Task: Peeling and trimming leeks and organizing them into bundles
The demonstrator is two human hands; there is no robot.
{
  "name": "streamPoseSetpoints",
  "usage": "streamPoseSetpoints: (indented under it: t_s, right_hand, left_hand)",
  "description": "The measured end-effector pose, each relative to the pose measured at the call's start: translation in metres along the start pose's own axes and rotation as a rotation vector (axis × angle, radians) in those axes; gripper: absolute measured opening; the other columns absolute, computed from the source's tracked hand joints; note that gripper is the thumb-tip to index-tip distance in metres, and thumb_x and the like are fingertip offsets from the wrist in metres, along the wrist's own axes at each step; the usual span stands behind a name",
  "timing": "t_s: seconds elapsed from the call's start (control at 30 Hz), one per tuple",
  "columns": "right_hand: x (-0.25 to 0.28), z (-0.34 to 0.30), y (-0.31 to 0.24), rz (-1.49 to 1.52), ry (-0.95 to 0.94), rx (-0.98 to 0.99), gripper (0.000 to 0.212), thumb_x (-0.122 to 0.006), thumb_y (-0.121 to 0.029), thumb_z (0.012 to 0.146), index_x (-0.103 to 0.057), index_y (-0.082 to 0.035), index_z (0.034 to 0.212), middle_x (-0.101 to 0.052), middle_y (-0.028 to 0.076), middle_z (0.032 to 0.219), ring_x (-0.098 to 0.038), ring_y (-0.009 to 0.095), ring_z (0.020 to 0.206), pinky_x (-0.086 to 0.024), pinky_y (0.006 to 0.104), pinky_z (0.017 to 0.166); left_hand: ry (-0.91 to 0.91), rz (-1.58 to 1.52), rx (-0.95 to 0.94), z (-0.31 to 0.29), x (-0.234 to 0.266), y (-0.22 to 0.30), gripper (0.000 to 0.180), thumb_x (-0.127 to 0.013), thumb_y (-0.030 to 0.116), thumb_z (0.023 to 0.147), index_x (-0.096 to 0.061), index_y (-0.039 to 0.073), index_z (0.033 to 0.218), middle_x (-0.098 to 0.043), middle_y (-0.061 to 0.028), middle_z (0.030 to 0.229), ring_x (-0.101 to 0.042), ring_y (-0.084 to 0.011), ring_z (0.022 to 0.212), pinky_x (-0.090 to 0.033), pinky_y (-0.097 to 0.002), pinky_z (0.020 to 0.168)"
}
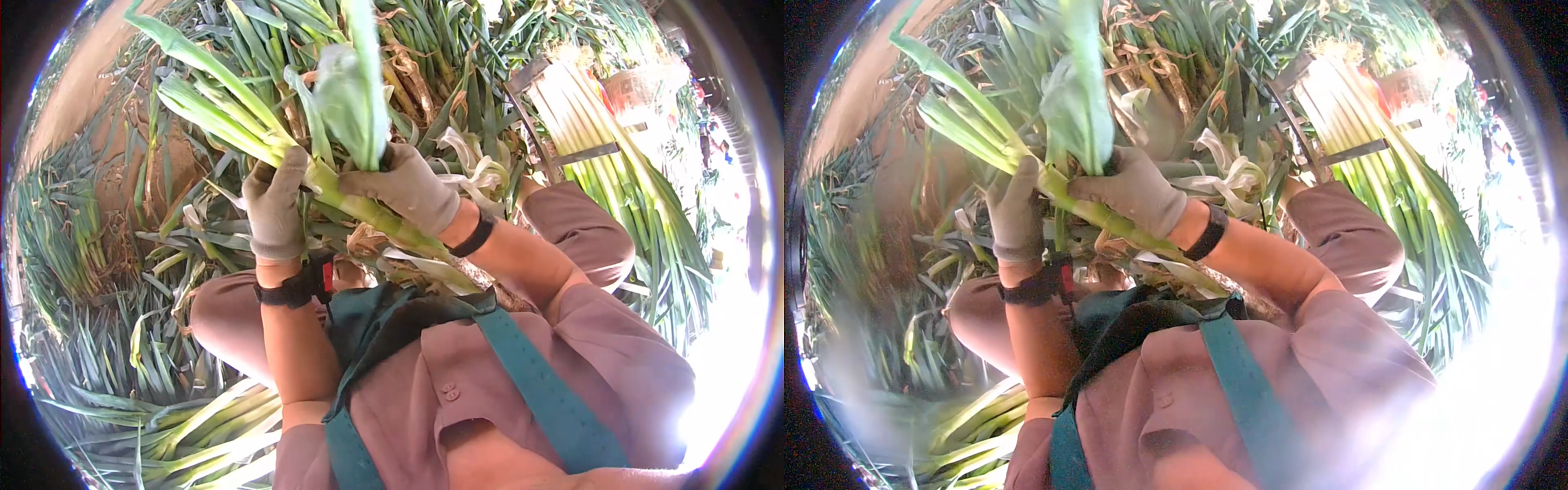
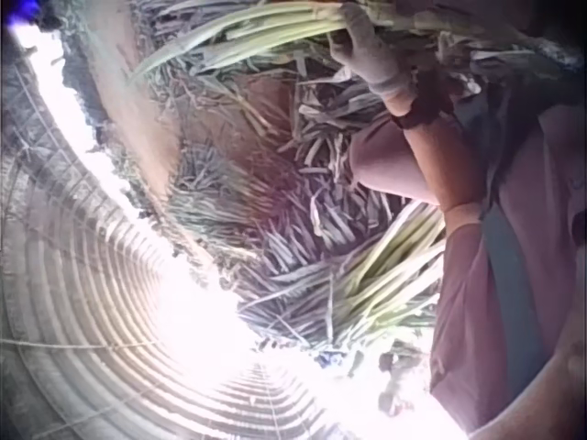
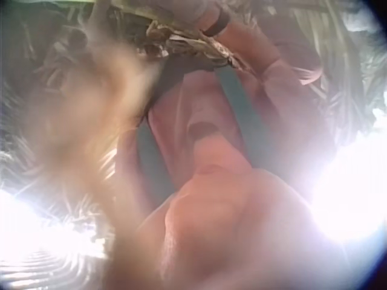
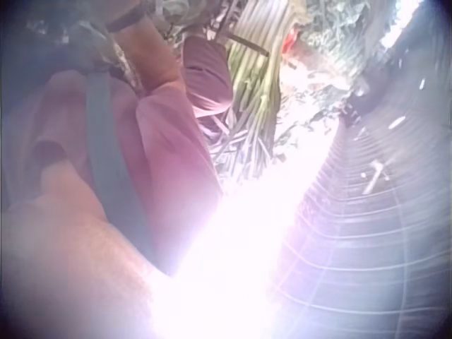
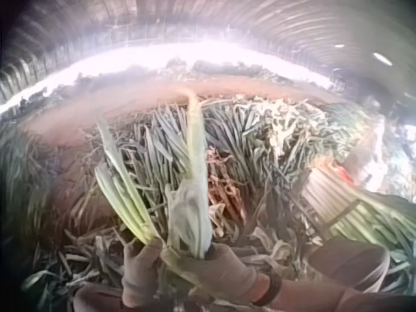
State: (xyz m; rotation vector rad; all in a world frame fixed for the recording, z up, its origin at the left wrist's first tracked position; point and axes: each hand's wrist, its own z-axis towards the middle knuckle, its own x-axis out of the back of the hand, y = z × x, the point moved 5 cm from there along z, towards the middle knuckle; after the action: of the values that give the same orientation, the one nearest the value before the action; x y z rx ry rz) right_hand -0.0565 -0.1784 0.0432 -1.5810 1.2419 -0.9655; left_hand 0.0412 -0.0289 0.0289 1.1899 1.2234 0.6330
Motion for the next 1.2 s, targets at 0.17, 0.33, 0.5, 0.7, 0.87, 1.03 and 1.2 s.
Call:
streamPoseSetpoints:
  t_s: [0.17, 0.33, 0.5, 0.7, 0.87, 1.03, 1.2]
  right_hand:
    - [-0.002, -0.04, 0.019, -0.127, -0.013, -0.041, 0.053, -0.084, -0.027, 0.078, -0.061, 0.003, 0.115, -0.069, 0.013, 0.101, -0.065, 0.019, 0.093, -0.051, 0.0342, 0.083]
    - [0.02, -0.12, 0.05, -0.355, -0.061, -0.245, 0.05, -0.084, -0.026, 0.078, -0.061, 0.002, 0.113, -0.069, 0.013, 0.1, -0.065, 0.019, 0.092, -0.051, 0.0346, 0.082]
    - [0.051, -0.169, 0.043, -0.482, 0.105, -0.368, 0.048, -0.083, -0.025, 0.079, -0.061, 0.002, 0.112, -0.068, 0.012, 0.099, -0.065, 0.02, 0.091, -0.051, 0.0351, 0.081]
    - [0.047, -0.087, -0.01, -0.479, 0.285, 0.066, 0.045, -0.082, -0.024, 0.079, -0.061, 0.001, 0.11, -0.068, 0.012, 0.098, -0.065, 0.021, 0.091, -0.051, 0.0356, 0.081]
    - [0.021, -0.027, -0.022, -0.493, 0.221, 0.181, 0.043, -0.082, -0.023, 0.079, -0.061, 0.001, 0.108, -0.068, 0.012, 0.097, -0.065, 0.022, 0.09, -0.051, 0.0361, 0.08]
    - [0.005, -0.001, -0.023, -0.531, 0.169, 0.182, 0.041, -0.081, -0.023, 0.079, -0.061, 0.0, 0.107, -0.067, 0.012, 0.096, -0.065, 0.023, 0.089, -0.051, 0.0366, 0.079]
    - [0.022, -0.014, -0.029, -0.476, 0.038, 0.127, 0.039, -0.08, -0.022, 0.08, -0.06, -0.001, 0.105, -0.067, 0.011, 0.095, -0.065, 0.023, 0.089, -0.051, 0.037, 0.078]
  left_hand:
    - [0.065, -0.018, 0.097, 0.004, 0.013, -0.032, 0.027, -0.068, 0.019, 0.093, -0.069, -0.004, 0.108, -0.068, -0.0037, 0.091, -0.062, -0.0119, 0.079, -0.049, -0.0257, 0.073]
    - [0.054, -0.13, 0.125, 0.003, 0.016, -0.035, 0.027, -0.067, 0.017, 0.094, -0.067, -0.004, 0.112, -0.069, -0.007, 0.095, -0.065, -0.0164, 0.083, -0.053, -0.0296, 0.076]
    - [-0.061, -0.166, 0.082, 0.0, 0.007, -0.031, 0.032, -0.067, 0.019, 0.095, -0.064, -0.004, 0.117, -0.069, -0.0077, 0.101, -0.067, -0.0182, 0.09, -0.055, -0.0319, 0.081]
    - [-0.199, -0.185, 0.081, -0.002, 0.006, -0.019, 0.039, -0.071, 0.023, 0.093, -0.064, -0.003, 0.121, -0.069, -0.0087, 0.11, -0.066, -0.0187, 0.099, -0.051, -0.0335, 0.093]
    - [-0.28, -0.23, 0.019, -0.004, 0.001, -0.012, 0.044, -0.074, 0.028, 0.091, -0.064, -0.002, 0.122, -0.069, -0.0071, 0.111, -0.064, -0.0172, 0.101, -0.049, -0.0319, 0.095]
    - [-0.269, -0.203, 0.037, -0.007, 0.008, -0.013, 0.048, -0.075, 0.031, 0.09, -0.064, -0.002, 0.122, -0.069, -0.0072, 0.112, -0.064, -0.0177, 0.101, -0.048, -0.0327, 0.095]
    - [-0.352, -0.307, -0.001, -0.012, 0.008, -0.011, 0.055, -0.08, 0.035, 0.085, -0.063, -0.002, 0.122, -0.068, -0.0075, 0.113, -0.064, -0.0196, 0.103, -0.049, -0.0344, 0.096]
